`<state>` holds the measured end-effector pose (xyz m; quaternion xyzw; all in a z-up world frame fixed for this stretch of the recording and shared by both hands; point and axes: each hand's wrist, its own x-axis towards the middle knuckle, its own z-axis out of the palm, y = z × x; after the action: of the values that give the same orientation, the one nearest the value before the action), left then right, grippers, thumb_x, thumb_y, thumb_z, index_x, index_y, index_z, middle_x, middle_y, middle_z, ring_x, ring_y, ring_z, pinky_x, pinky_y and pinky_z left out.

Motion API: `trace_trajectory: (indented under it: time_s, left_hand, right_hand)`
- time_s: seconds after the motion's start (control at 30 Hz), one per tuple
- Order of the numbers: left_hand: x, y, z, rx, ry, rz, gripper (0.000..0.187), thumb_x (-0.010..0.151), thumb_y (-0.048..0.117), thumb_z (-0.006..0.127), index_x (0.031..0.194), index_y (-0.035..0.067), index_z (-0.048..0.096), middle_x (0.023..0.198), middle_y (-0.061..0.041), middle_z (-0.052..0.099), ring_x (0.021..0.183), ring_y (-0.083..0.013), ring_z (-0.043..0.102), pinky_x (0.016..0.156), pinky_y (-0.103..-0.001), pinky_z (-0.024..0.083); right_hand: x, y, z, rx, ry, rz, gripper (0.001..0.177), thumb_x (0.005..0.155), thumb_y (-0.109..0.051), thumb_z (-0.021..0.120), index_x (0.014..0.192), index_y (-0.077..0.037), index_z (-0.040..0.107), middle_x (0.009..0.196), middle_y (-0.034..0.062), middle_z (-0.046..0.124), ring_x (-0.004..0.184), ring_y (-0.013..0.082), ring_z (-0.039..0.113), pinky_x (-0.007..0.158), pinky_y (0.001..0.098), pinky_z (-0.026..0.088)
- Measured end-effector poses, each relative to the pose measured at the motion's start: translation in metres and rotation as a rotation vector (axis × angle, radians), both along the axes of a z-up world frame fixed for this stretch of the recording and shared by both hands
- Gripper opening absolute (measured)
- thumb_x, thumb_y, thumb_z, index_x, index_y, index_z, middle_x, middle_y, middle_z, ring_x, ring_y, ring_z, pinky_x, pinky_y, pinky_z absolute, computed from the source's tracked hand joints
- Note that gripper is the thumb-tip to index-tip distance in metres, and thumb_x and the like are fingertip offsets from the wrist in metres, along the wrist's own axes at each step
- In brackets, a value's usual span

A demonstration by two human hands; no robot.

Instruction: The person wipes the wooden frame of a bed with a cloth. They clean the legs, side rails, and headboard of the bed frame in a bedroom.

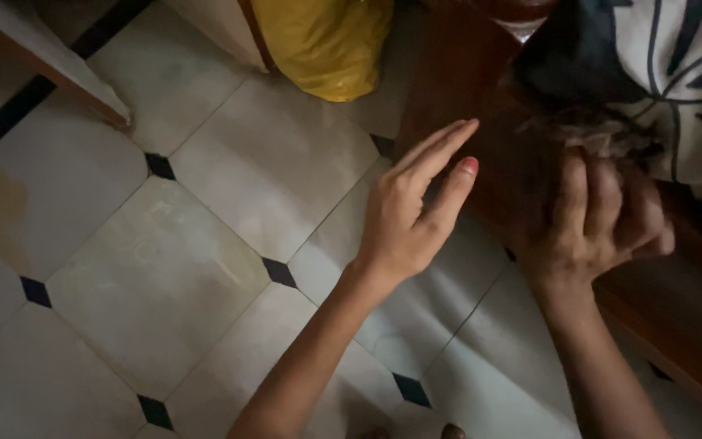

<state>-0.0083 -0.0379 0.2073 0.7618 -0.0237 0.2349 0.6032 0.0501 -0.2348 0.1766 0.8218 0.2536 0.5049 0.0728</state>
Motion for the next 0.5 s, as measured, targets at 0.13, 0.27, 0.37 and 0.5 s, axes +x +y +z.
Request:
trace_trajectory:
  time_s: [0.13, 0.27, 0.37, 0.5]
  left_hand:
    - [0.002, -0.007, -0.004, -0.032, 0.014, -0.019, 0.044, 0.111, 0.029, 0.055, 0.148, 0.005, 0.059, 0.153, -0.016, 0.062, 0.146, -0.0309, 0.059, 0.122, -0.037, 0.048]
    - [0.005, -0.013, -0.005, -0.015, -0.008, 0.021, 0.051, 0.112, 0.032, 0.055, 0.153, 0.002, 0.052, 0.157, -0.018, 0.056, 0.15, -0.0332, 0.055, 0.127, -0.039, 0.044]
    - [0.005, -0.018, -0.011, -0.048, 0.041, -0.009, 0.056, 0.108, 0.035, 0.053, 0.152, 0.001, 0.05, 0.155, -0.02, 0.056, 0.145, -0.0344, 0.056, 0.12, -0.039, 0.046]
    - [0.004, -0.034, -0.021, 0.072, 0.047, -0.079, 0.054, 0.111, 0.037, 0.052, 0.153, 0.004, 0.05, 0.158, -0.019, 0.053, 0.15, -0.0361, 0.051, 0.124, -0.041, 0.042]
  right_hand:
    - [0.017, 0.032, 0.004, 0.029, -0.082, -0.004, 0.045, 0.105, -0.051, 0.063, 0.119, -0.01, 0.075, 0.119, 0.006, 0.066, 0.116, 0.0268, 0.054, 0.096, 0.0418, 0.03]
    - [0.038, 0.053, -0.008, 0.009, -0.059, 0.059, 0.029, 0.11, -0.02, 0.059, 0.131, -0.01, 0.076, 0.132, 0.0045, 0.066, 0.122, 0.0228, 0.057, 0.102, 0.0414, 0.036]
    - [0.042, 0.025, -0.027, -0.106, -0.093, 0.084, 0.026, 0.106, -0.019, 0.066, 0.126, -0.014, 0.081, 0.128, 0.0045, 0.069, 0.124, 0.0247, 0.059, 0.105, 0.0432, 0.038]
    - [0.03, -0.059, -0.067, -0.136, 0.057, 0.203, 0.015, 0.106, -0.023, 0.071, 0.115, -0.017, 0.081, 0.124, 0.0099, 0.067, 0.145, 0.0397, 0.054, 0.119, 0.0642, 0.025]
